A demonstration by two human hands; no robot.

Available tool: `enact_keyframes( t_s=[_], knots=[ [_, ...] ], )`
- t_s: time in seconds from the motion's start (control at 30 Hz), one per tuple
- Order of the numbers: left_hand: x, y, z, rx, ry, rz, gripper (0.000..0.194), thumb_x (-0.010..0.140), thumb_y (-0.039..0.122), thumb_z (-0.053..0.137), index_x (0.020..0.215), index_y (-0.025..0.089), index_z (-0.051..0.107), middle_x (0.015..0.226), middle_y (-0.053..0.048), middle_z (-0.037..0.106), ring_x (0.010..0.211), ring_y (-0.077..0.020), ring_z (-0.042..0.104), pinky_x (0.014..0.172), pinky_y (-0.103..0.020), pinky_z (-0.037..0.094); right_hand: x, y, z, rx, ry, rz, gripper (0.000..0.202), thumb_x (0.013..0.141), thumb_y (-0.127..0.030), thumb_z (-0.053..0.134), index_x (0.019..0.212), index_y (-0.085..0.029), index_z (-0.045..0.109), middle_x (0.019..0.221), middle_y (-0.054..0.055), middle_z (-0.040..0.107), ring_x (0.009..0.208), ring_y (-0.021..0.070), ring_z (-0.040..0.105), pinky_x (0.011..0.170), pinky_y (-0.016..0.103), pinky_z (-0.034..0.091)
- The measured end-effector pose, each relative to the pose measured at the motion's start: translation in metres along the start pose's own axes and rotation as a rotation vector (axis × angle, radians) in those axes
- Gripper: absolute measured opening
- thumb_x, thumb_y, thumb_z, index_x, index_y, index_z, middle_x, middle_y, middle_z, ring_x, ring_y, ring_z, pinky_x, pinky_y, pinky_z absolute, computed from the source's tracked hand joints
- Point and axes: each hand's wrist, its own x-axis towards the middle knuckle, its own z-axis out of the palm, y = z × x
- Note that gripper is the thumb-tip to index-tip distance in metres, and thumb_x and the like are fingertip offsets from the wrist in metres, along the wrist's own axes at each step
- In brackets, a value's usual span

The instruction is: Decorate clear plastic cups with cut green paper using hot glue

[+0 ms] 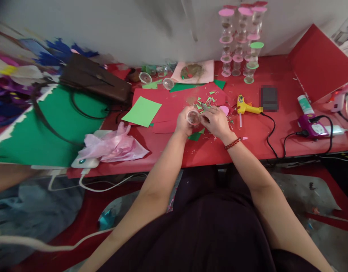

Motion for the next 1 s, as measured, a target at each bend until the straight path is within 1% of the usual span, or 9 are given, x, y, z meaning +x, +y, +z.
enact_keyframes(
  t_s=[0.13, 0.3, 0.37, 0.5, 0.67, 0.8, 0.83, 0.9, 1.0],
  knots=[
    [0.004, 0.007, -0.006, 0.058, -0.040, -0.139, 0.042, 0.091, 0.043, 0.067, 0.061, 0.019, 0.050, 0.049, 0.004, 0.048, 0.033, -0.0057, 0.035, 0.037, -0.021, 0.015, 0.001, -0.002, -0.003, -0.088, -0.027, -0.048, 0.025, 0.098, -0.020, 0.054, 0.082, -0.021, 0.073, 0.084, 0.009, 0.074, 0.088, 0.0248, 0.061, 0.084, 0.040, 0.043],
    [0.008, 0.004, -0.012, 0.103, -0.114, -0.156, 0.043, 0.091, 0.046, 0.066, 0.061, 0.018, 0.054, 0.048, 0.002, 0.050, 0.031, -0.0043, 0.029, 0.036, -0.020, 0.014, 0.001, -0.005, -0.004, -0.146, -0.027, -0.059, 0.027, 0.100, -0.020, 0.052, 0.082, -0.022, 0.072, 0.086, 0.008, 0.074, 0.093, 0.0259, 0.062, 0.088, 0.042, 0.042],
    [0.009, 0.001, -0.012, 0.123, -0.148, -0.148, 0.042, 0.091, 0.045, 0.067, 0.060, 0.018, 0.053, 0.048, 0.001, 0.050, 0.032, -0.0052, 0.034, 0.036, -0.019, 0.018, 0.002, 0.000, -0.004, -0.152, 0.016, -0.014, 0.024, 0.099, -0.020, 0.053, 0.083, -0.022, 0.072, 0.088, 0.008, 0.074, 0.094, 0.0262, 0.063, 0.090, 0.043, 0.043],
    [0.011, -0.002, -0.015, 0.186, -0.218, -0.124, 0.044, 0.090, 0.046, 0.065, 0.058, 0.018, 0.054, 0.048, -0.001, 0.051, 0.033, -0.0071, 0.039, 0.038, -0.019, 0.020, 0.005, 0.015, -0.006, -0.146, 0.140, 0.159, 0.020, 0.099, -0.020, 0.055, 0.085, -0.022, 0.069, 0.087, 0.007, 0.073, 0.091, 0.0247, 0.062, 0.090, 0.041, 0.045],
    [0.014, 0.001, -0.022, 0.227, -0.287, -0.073, 0.047, 0.083, 0.057, 0.065, 0.057, 0.018, 0.061, 0.047, -0.004, 0.055, 0.032, -0.0080, 0.035, 0.037, -0.022, 0.018, 0.004, 0.019, -0.003, -0.114, 0.125, 0.278, 0.021, 0.098, -0.025, 0.058, 0.079, -0.021, 0.066, 0.075, 0.005, 0.067, 0.076, 0.0205, 0.059, 0.079, 0.036, 0.046],
    [0.014, 0.001, -0.022, 0.239, -0.291, -0.042, 0.044, 0.081, 0.054, 0.065, 0.055, 0.018, 0.063, 0.047, -0.005, 0.056, 0.034, -0.0089, 0.037, 0.039, -0.023, 0.021, 0.001, 0.018, 0.004, -0.080, 0.120, 0.346, 0.023, 0.099, -0.031, 0.057, 0.080, -0.022, 0.066, 0.070, 0.003, 0.063, 0.068, 0.0193, 0.055, 0.069, 0.033, 0.045],
    [0.014, 0.000, -0.021, 0.239, -0.286, -0.042, 0.043, 0.081, 0.053, 0.064, 0.056, 0.018, 0.064, 0.048, -0.005, 0.057, 0.035, -0.0093, 0.038, 0.040, -0.023, 0.022, 0.000, 0.019, 0.005, -0.064, 0.115, 0.349, 0.022, 0.099, -0.030, 0.056, 0.081, -0.022, 0.066, 0.071, 0.004, 0.063, 0.069, 0.0197, 0.056, 0.070, 0.033, 0.046],
    [0.014, 0.000, -0.020, 0.237, -0.275, -0.051, 0.042, 0.082, 0.052, 0.063, 0.058, 0.019, 0.066, 0.048, -0.005, 0.057, 0.037, -0.0102, 0.040, 0.040, -0.023, 0.022, 0.000, 0.019, 0.005, -0.010, 0.116, 0.316, 0.018, 0.099, -0.024, 0.053, 0.089, -0.022, 0.069, 0.077, 0.005, 0.068, 0.075, 0.0210, 0.061, 0.077, 0.035, 0.050],
    [0.012, 0.002, -0.018, 0.217, -0.256, -0.067, 0.040, 0.083, 0.051, 0.064, 0.059, 0.019, 0.065, 0.048, -0.004, 0.057, 0.036, -0.0088, 0.037, 0.040, -0.022, 0.019, 0.001, 0.016, 0.003, 0.097, 0.142, 0.247, 0.025, 0.096, -0.015, 0.051, 0.108, -0.022, 0.072, 0.096, 0.007, 0.077, 0.090, 0.0228, 0.067, 0.091, 0.039, 0.052]
  ],
)
